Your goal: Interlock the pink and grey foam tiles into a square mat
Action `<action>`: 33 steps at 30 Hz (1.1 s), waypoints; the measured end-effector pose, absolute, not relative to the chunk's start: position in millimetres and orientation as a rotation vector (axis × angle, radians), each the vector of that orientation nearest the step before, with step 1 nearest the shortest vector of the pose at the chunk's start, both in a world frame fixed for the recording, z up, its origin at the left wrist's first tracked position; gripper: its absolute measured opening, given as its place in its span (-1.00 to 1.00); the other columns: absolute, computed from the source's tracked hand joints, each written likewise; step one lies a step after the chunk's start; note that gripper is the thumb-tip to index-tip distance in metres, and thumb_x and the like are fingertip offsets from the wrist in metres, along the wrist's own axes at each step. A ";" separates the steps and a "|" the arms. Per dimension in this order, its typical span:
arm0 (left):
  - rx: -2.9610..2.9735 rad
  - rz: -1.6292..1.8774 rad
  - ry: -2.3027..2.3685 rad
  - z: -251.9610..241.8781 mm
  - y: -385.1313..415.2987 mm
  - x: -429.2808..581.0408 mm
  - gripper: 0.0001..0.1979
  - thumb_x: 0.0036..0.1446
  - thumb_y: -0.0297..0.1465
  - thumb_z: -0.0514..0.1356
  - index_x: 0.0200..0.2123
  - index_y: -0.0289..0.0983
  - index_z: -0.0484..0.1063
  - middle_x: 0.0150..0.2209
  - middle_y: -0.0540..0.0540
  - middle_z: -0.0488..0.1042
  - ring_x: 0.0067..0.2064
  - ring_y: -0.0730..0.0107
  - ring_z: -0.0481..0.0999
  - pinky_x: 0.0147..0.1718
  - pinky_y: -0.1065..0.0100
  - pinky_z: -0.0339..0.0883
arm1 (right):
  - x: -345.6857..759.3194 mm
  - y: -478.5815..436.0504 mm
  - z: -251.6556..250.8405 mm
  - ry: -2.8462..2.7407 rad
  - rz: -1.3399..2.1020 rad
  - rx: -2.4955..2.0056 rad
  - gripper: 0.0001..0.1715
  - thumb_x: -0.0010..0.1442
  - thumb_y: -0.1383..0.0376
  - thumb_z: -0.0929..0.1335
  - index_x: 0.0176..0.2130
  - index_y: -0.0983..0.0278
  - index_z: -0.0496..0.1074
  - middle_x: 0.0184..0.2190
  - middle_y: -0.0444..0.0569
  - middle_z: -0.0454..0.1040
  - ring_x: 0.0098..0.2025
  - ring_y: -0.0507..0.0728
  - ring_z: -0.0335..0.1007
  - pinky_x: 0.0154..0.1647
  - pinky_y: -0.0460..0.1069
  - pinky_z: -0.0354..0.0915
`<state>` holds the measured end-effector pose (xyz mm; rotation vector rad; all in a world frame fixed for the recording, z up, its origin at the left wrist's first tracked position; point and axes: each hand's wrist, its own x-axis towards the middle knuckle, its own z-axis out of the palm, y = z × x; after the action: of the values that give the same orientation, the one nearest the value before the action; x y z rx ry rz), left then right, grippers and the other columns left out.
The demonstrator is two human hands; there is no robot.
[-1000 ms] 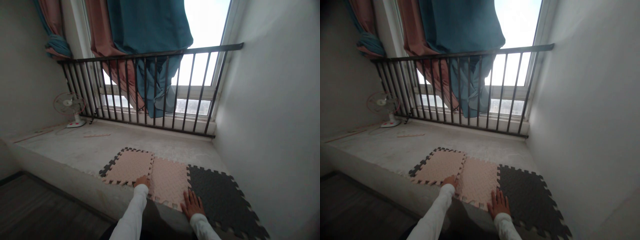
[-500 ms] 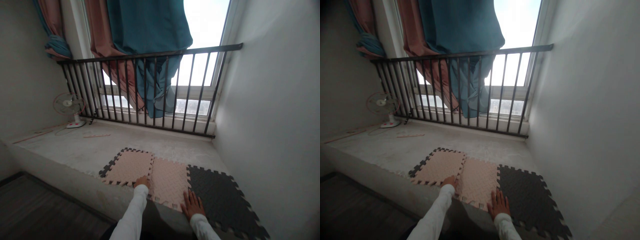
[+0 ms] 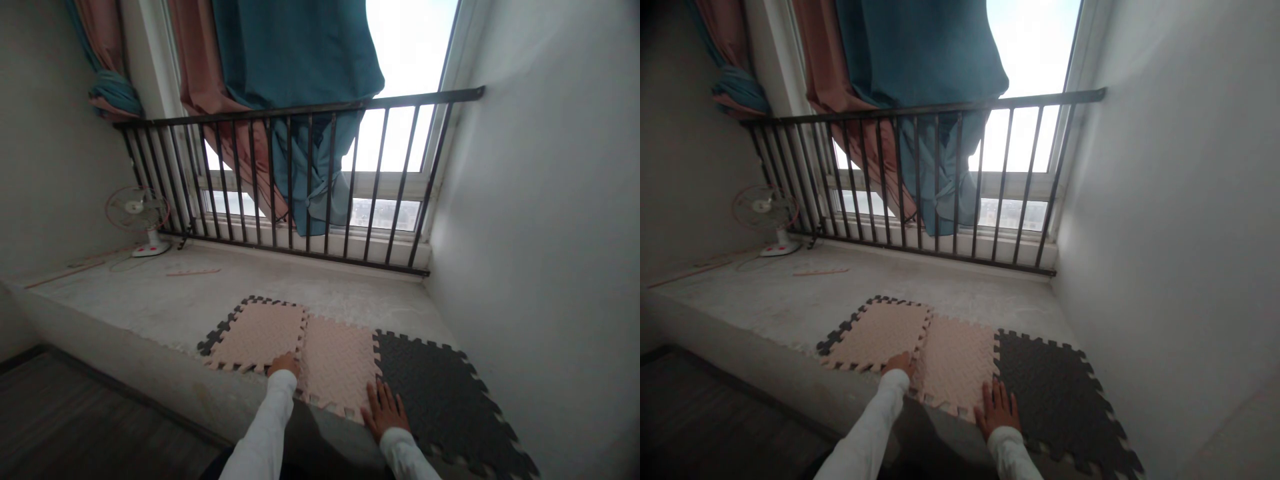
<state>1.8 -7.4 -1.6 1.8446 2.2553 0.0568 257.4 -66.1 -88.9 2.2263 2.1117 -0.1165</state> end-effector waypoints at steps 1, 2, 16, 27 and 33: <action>1.845 0.059 2.257 -2.0 -7.4 1.9 -0.70 0.02 -0.32 -0.03 -0.21 -0.25 0.37 -0.18 -0.23 0.44 -0.12 0.19 0.39 -0.29 0.28 0.27 | 257.1 -66.0 -88.8 2.105 -0.113 2.228 -0.30 0.08 -0.05 0.02 0.16 0.14 -0.06 0.20 -0.04 -0.14 0.22 0.19 -0.29 0.15 0.23 -0.30; 1.844 0.059 2.259 -2.3 -7.5 2.0 -0.70 0.02 -0.32 -0.03 -0.21 -0.26 0.37 -0.17 -0.23 0.44 -0.12 0.20 0.39 -0.29 0.28 0.27 | 256.9 -66.0 -88.3 2.098 -0.114 2.228 -0.29 0.08 -0.05 0.02 0.16 0.15 -0.06 0.20 -0.03 -0.14 0.22 0.19 -0.29 0.15 0.23 -0.30; 1.837 0.038 2.249 1.6 -8.4 3.3 -0.70 0.03 -0.34 -0.03 -0.20 -0.30 0.37 -0.16 -0.24 0.43 -0.12 0.18 0.38 -0.28 0.28 0.28 | 256.2 -69.0 -81.7 2.099 -0.143 2.214 -0.28 0.08 -0.06 0.00 0.16 0.16 -0.08 0.21 -0.03 -0.16 0.22 0.18 -0.30 0.15 0.22 -0.30; 1.841 0.041 2.247 2.7 -9.4 3.5 -0.70 0.02 -0.35 -0.03 -0.20 -0.27 0.36 -0.16 -0.23 0.43 -0.12 0.19 0.39 -0.28 0.27 0.28 | 259.8 -62.8 -97.8 2.150 -0.137 2.248 -0.30 0.07 -0.03 0.04 0.15 0.15 -0.05 0.20 -0.03 -0.14 0.22 0.21 -0.29 0.14 0.26 -0.31; 1.845 0.052 2.256 1.3 -9.6 4.1 -0.70 0.03 -0.35 -0.04 -0.22 -0.27 0.37 -0.17 -0.23 0.44 -0.12 0.18 0.39 -0.28 0.26 0.28 | 257.3 -66.4 -85.7 2.139 -0.152 2.241 -0.31 0.07 -0.03 0.04 0.15 0.15 -0.05 0.20 -0.04 -0.13 0.21 0.21 -0.28 0.14 0.25 -0.30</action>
<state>4.1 -9.6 1.3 1.8455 2.2563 0.0520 257.3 -66.4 -85.7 2.2409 2.1387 -0.1521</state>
